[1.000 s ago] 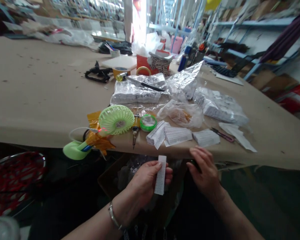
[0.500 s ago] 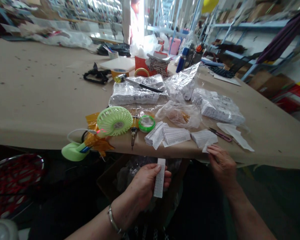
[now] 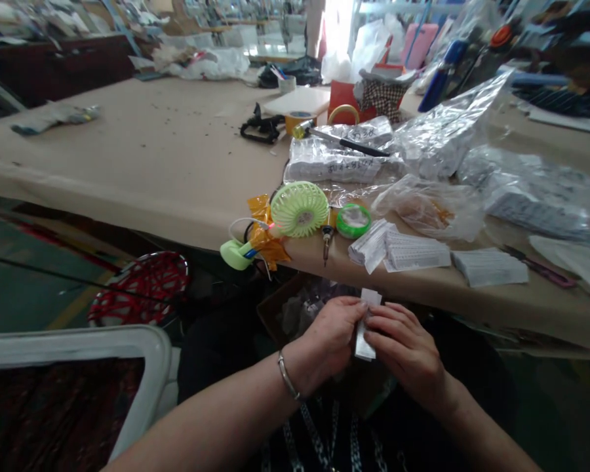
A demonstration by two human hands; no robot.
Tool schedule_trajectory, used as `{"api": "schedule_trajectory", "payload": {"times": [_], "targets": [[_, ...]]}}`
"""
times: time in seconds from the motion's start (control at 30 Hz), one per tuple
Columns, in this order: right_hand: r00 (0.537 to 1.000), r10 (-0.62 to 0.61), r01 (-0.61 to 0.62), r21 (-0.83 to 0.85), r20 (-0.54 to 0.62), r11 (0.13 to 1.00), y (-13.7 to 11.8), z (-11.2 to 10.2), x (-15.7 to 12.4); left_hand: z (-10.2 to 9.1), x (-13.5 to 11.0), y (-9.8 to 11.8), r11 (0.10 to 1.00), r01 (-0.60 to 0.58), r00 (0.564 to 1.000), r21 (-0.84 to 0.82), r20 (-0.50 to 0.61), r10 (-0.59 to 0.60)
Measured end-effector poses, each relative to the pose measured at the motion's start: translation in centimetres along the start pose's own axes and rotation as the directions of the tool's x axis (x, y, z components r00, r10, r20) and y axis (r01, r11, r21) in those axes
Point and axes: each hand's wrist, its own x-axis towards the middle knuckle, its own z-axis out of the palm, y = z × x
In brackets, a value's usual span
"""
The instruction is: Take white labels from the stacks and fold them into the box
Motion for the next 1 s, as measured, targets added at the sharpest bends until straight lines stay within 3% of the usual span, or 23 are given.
{"api": "schedule_trajectory", "payload": {"times": [0.5, 0.57, 0.63, 0.67, 0.73, 0.8, 0.9, 1.0], "targets": [[0.995, -0.047, 0.044, 0.032, 0.090, 0.999, 0.2, -0.1, 0.0, -0.8, -0.4, 0.0, 0.999, 0.033, 0.999, -0.020, 0.029, -0.033], [0.998, 0.002, -0.008, 0.088, 0.066, 0.996, 0.1, -0.2, -0.4, -0.8, -0.6, 0.2, 0.999, 0.043, 0.999, 0.003, 0.013, -0.043], [0.987, 0.162, -0.157, 0.183, -0.012, 0.971, 0.0, -0.1, -0.8, -0.7, -0.9, 0.3, 0.995, 0.083, 0.996, 0.054, 0.008, -0.084], [0.956, 0.288, -0.267, 0.253, -0.051, 0.930, 0.1, -0.1, -0.9, -0.7, -1.1, 0.4, 0.990, 0.111, 0.994, 0.087, 0.007, -0.112], [0.838, 0.545, -0.484, 0.441, -0.015, 0.756, 0.4, 0.1, -1.0, -0.6, -1.5, 0.5, 0.977, 0.161, 0.986, 0.143, 0.026, -0.166], [0.721, 0.658, -0.621, 0.623, 0.216, 0.475, 0.8, 0.4, -0.9, -0.7, -1.9, 0.6, 0.967, 0.184, 0.978, 0.175, 0.068, -0.198], [0.642, 0.496, -0.695, 0.717, 0.585, 0.054, 1.2, 0.9, -0.4, -1.0, -2.5, 0.5, 0.957, 0.217, 0.960, 0.193, 0.137, -0.245], [0.637, 0.366, -0.666, 0.723, 0.679, -0.181, 1.3, 1.2, -0.1, -1.3, -2.9, 0.4, 0.946, 0.251, 0.942, 0.204, 0.175, -0.288]]}}
